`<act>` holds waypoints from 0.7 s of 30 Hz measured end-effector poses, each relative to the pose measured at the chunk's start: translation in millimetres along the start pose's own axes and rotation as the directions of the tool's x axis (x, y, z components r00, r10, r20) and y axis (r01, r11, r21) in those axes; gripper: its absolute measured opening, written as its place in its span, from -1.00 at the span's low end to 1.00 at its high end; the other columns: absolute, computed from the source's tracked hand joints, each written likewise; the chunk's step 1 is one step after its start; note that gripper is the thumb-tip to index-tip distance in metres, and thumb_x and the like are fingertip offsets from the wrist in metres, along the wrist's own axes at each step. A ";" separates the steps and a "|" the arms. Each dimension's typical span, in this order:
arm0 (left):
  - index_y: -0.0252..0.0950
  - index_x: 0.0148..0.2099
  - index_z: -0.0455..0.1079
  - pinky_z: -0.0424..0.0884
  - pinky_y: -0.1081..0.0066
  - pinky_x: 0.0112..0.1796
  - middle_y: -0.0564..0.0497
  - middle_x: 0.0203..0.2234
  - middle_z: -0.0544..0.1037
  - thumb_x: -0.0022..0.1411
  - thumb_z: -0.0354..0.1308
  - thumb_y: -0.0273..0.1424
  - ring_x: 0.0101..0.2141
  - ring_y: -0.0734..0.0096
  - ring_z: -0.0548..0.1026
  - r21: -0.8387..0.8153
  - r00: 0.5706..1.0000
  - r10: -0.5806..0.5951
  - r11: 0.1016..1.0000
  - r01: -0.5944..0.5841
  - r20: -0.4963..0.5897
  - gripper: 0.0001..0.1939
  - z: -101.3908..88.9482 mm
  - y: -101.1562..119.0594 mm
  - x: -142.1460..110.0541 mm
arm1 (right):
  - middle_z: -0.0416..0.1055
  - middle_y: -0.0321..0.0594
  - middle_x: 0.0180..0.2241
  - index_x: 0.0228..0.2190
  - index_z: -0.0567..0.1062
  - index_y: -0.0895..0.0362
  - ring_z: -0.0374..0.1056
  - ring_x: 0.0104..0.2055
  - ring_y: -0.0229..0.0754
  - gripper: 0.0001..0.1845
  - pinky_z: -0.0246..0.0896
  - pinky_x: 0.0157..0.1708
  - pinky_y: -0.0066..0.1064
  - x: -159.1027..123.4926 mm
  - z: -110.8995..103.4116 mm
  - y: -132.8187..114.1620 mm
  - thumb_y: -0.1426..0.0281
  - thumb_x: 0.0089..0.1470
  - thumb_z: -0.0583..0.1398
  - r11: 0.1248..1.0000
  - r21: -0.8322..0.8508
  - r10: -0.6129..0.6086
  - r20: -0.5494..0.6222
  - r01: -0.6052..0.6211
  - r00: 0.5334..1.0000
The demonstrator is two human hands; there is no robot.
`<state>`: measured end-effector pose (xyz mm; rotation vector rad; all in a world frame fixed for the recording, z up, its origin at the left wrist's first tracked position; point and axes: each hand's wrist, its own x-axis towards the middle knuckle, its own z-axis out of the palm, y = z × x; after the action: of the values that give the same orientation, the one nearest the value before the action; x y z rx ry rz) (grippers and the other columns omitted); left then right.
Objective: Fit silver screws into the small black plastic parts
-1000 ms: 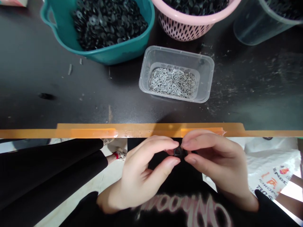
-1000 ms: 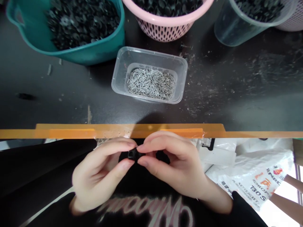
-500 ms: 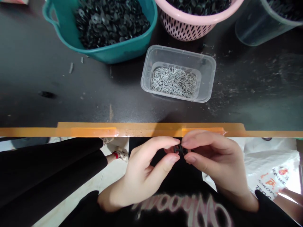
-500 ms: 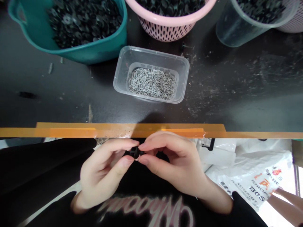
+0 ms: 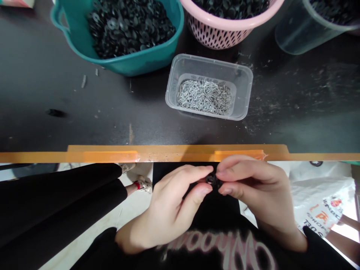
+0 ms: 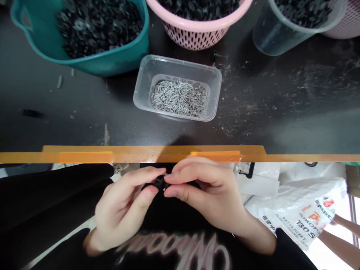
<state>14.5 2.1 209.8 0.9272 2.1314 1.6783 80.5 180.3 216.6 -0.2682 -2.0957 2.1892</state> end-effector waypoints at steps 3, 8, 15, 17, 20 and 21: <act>-0.29 0.11 0.38 0.51 0.52 -0.04 -0.04 -0.09 0.58 0.35 0.11 -0.56 -0.10 0.46 0.55 0.078 0.998 0.051 0.995 -0.054 0.030 -0.69 0.4 -1.0 -1.9 | 0.56 -0.32 -0.33 -0.32 0.64 0.00 0.49 -0.29 -0.29 -0.72 0.46 -0.28 -0.51 -0.2 1.6 1.8 0.61 -0.04 0.40 0.997 0.067 0.033 -0.003 -0.033 0.999; -0.36 0.16 0.31 0.44 0.54 0.05 -0.05 -0.05 0.54 0.34 0.10 -0.57 -0.05 0.49 0.51 0.135 0.995 0.060 0.988 -0.070 0.080 -0.64 2.2 -0.2 -1.6 | 0.50 -0.32 -0.29 -0.31 0.59 0.01 0.46 -0.29 -0.33 -0.74 0.44 -0.27 -0.55 -1.2 2.7 7.5 0.59 -0.02 0.39 0.983 0.163 0.092 -0.013 -0.088 0.996; -0.38 0.20 0.29 0.44 0.48 0.04 -0.07 -0.03 0.54 0.35 0.07 -0.58 -0.05 0.45 0.50 0.209 0.988 0.102 0.970 -0.124 0.112 -0.62 2.1 1.4 0.6 | 0.47 -0.30 -0.29 -0.29 0.53 0.05 0.39 -0.31 -0.33 -0.73 0.44 -0.26 -0.53 0.8 3.6 11.5 0.52 -0.04 0.42 0.974 0.183 0.130 0.019 -0.132 0.991; -0.37 0.21 0.28 0.45 0.43 0.03 -0.09 -0.02 0.54 0.35 0.05 -0.59 -0.05 0.42 0.51 0.205 0.990 0.080 0.974 -0.102 0.114 -0.60 2.5 0.9 0.2 | 0.47 -0.29 -0.27 -0.28 0.52 0.05 0.39 -0.29 -0.33 -0.72 0.43 -0.25 -0.53 1.4 4.7 11.6 0.51 -0.04 0.42 0.974 0.172 0.151 0.009 -0.151 0.988; -0.33 0.21 0.28 0.48 0.38 0.00 -0.09 -0.03 0.55 0.35 0.03 -0.60 -0.07 0.39 0.53 0.175 0.995 0.040 0.983 -0.057 0.095 -0.59 3.3 0.6 -0.2 | 0.49 -0.25 -0.23 -0.21 0.52 0.04 0.44 -0.24 -0.27 -0.68 0.46 -0.23 -0.49 2.1 5.3 11.9 0.46 -0.03 0.42 0.974 0.143 0.177 -0.003 -0.175 0.984; -0.32 0.21 0.28 0.49 0.38 0.00 -0.08 -0.03 0.55 0.35 0.03 -0.60 -0.06 0.39 0.53 0.163 0.995 0.039 0.985 -0.053 0.091 -0.60 3.5 0.5 -0.1 | 0.51 -0.23 -0.20 -0.17 0.53 0.04 0.45 -0.21 -0.25 -0.67 0.47 -0.21 -0.46 2.3 4.9 12.1 0.44 -0.01 0.42 0.976 0.127 0.178 0.010 -0.178 0.984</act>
<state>16.6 4.7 209.2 1.0840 2.2325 1.4688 77.9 175.3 204.6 -0.4628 -1.9910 2.4087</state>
